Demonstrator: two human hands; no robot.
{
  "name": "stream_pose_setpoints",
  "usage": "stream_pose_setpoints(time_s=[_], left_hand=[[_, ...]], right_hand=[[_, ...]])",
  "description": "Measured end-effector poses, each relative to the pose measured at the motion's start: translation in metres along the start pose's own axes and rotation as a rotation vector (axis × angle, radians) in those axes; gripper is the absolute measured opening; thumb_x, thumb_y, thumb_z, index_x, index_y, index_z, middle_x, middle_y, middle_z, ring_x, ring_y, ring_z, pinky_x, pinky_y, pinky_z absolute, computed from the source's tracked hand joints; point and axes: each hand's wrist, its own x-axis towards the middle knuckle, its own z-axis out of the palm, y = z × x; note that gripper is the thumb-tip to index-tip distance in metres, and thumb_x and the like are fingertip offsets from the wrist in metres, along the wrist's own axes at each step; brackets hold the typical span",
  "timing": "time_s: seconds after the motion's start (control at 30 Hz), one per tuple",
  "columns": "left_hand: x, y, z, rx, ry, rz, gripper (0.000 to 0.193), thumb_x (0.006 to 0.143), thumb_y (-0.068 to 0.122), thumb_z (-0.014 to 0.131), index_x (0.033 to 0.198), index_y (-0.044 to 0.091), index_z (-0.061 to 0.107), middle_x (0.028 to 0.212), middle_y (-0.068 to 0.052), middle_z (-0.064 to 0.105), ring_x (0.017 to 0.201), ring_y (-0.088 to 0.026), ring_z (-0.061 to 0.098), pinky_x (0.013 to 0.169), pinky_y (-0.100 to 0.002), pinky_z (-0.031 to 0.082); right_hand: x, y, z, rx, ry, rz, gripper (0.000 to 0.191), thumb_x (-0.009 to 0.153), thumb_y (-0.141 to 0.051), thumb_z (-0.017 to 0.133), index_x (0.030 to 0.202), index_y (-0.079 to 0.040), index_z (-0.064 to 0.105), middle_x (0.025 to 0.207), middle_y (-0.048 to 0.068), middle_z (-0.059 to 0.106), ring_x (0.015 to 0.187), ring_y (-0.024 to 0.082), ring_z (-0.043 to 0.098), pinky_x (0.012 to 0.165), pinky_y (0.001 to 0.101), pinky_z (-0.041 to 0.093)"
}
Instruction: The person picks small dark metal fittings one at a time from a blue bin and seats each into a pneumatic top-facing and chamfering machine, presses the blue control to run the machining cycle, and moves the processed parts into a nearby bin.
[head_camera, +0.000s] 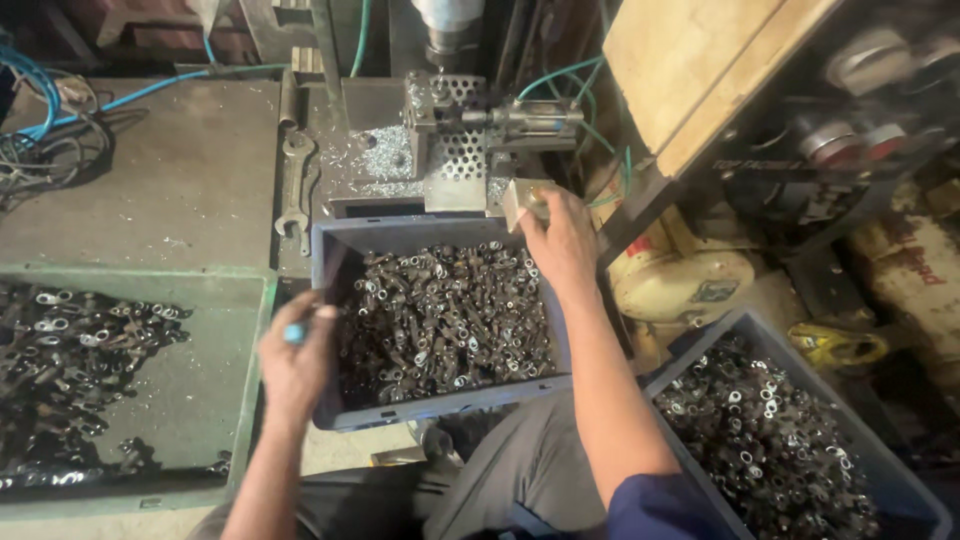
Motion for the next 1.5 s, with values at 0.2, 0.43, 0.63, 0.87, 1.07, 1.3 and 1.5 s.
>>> stream_pose_setpoints(time_s=[0.2,0.43,0.63,0.87,1.07,1.3,1.5], left_hand=[[0.026,-0.063,-0.086,0.14,0.265,0.031,0.026,0.106,0.017,0.068,0.127,0.002,0.072,0.121,-0.014,0.074,0.109,-0.022,0.07,0.099,-0.034,0.055],[0.044,-0.132,-0.208,1.255,0.111,0.023,0.019,0.094,0.023,0.074,0.113,0.022,0.078,0.095,-0.014,0.077,0.085,-0.031,0.075,0.082,-0.041,0.058],[0.048,-0.169,-0.241,1.356,-0.286,-0.17,0.02,0.083,0.029,0.08,0.095,0.013,0.081,0.085,-0.016,0.078,0.076,-0.029,0.079,0.067,-0.039,0.064],[0.018,-0.182,-0.228,1.325,0.042,0.156,0.031,0.112,0.02,0.059,0.086,0.005,0.067,0.08,-0.016,0.066,0.074,-0.029,0.068,0.065,-0.039,0.053],[0.022,-0.18,-0.235,1.34,-0.081,-0.1,0.033,0.109,0.021,0.059,0.084,0.004,0.073,0.081,-0.019,0.071,0.074,-0.032,0.073,0.065,-0.041,0.058],[0.041,-0.176,-0.237,1.347,-0.14,-0.164,0.037,0.106,0.021,0.06,0.082,0.002,0.081,0.081,-0.023,0.078,0.074,-0.035,0.078,0.066,-0.043,0.063],[0.044,-0.173,-0.235,1.441,-0.09,-0.123,0.042,0.111,0.029,0.061,0.082,0.007,0.082,0.082,-0.019,0.079,0.078,-0.032,0.079,0.072,-0.039,0.064]], right_hand=[[0.012,0.015,-0.014,-0.26,-0.217,-0.218,0.055,0.097,-0.049,0.068,0.131,-0.007,0.061,0.148,0.025,0.05,0.14,0.046,0.041,0.111,0.0583,0.033],[-0.071,0.015,-0.036,0.036,-0.065,-0.266,0.068,0.094,-0.036,0.074,0.145,0.002,0.05,0.15,0.027,0.051,0.138,0.045,0.047,0.115,0.0527,0.037],[-0.136,0.027,-0.023,0.077,0.025,0.04,0.054,0.087,-0.024,0.077,0.133,0.0,0.061,0.137,0.022,0.062,0.129,0.039,0.057,0.11,0.0454,0.044],[-0.135,0.029,-0.02,0.108,-0.01,0.052,0.043,0.089,-0.022,0.076,0.125,-0.001,0.067,0.129,0.02,0.067,0.121,0.037,0.063,0.105,0.0426,0.048],[-0.138,0.027,-0.021,0.108,0.002,0.052,0.041,0.089,-0.023,0.076,0.123,-0.001,0.068,0.124,0.019,0.069,0.117,0.036,0.065,0.102,0.0425,0.049],[-0.138,0.028,-0.021,0.097,0.002,0.022,0.038,0.09,-0.023,0.075,0.121,-0.002,0.069,0.122,0.019,0.07,0.114,0.037,0.065,0.1,0.0433,0.05],[-0.139,0.029,-0.02,0.095,0.003,0.028,0.037,0.09,-0.023,0.075,0.12,-0.002,0.069,0.12,0.019,0.071,0.111,0.037,0.067,0.098,0.0428,0.051]])
